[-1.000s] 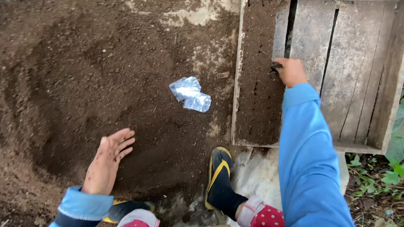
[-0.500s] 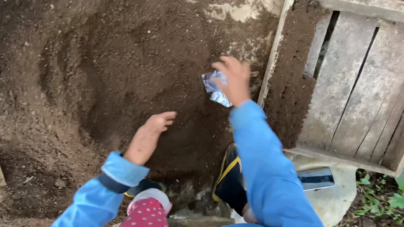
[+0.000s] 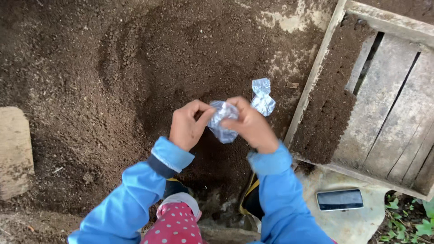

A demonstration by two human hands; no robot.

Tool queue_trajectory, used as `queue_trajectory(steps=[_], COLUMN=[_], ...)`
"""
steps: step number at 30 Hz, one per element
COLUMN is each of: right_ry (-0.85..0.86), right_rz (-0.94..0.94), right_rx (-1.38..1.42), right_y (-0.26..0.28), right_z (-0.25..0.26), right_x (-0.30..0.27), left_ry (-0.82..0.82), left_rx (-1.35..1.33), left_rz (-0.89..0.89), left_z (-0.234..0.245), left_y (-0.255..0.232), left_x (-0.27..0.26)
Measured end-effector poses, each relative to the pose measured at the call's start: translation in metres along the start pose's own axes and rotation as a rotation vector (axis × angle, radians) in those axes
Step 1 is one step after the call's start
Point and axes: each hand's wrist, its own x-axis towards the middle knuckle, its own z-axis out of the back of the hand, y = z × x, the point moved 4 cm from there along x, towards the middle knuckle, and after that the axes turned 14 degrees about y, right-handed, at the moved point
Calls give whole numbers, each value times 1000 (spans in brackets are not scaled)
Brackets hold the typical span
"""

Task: The person mixes soil in a wooden planter box by hand, repeatedly scooping and crumbling the dirt. They also handle small white packets, picking them up and placing them back into the soil.

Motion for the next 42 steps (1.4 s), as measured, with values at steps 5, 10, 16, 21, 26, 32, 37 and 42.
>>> queue_trajectory(steps=[5, 10, 16, 21, 26, 32, 37, 42], right_ry=[-202, -472, -338, -278, -848, -629, -687, -699], right_rz=[-130, -140, 222, 350, 41, -76, 105, -98], right_rx=[-315, -484, 487, -236, 233, 490, 183, 446], right_y=[-29, -49, -88, -52, -159, -72, -64, -94], right_z=[21, 45, -35, -25, -39, -47, 20, 32], right_x=[3, 0, 45, 26, -32, 43, 60, 103], left_ry=[-38, -65, -277, 415, 316, 135, 389, 476], left_rx=[431, 432, 968, 199, 1182, 1112, 1369, 1283], left_rz=[5, -153, -405, 62, 163, -20, 229, 309], left_z=[8, 9, 3, 4, 14, 19, 16, 18], left_y=[3, -17, -37, -21, 21, 34, 28, 21], left_x=[-15, -16, -24, -40, -51, -13, -1, 3])
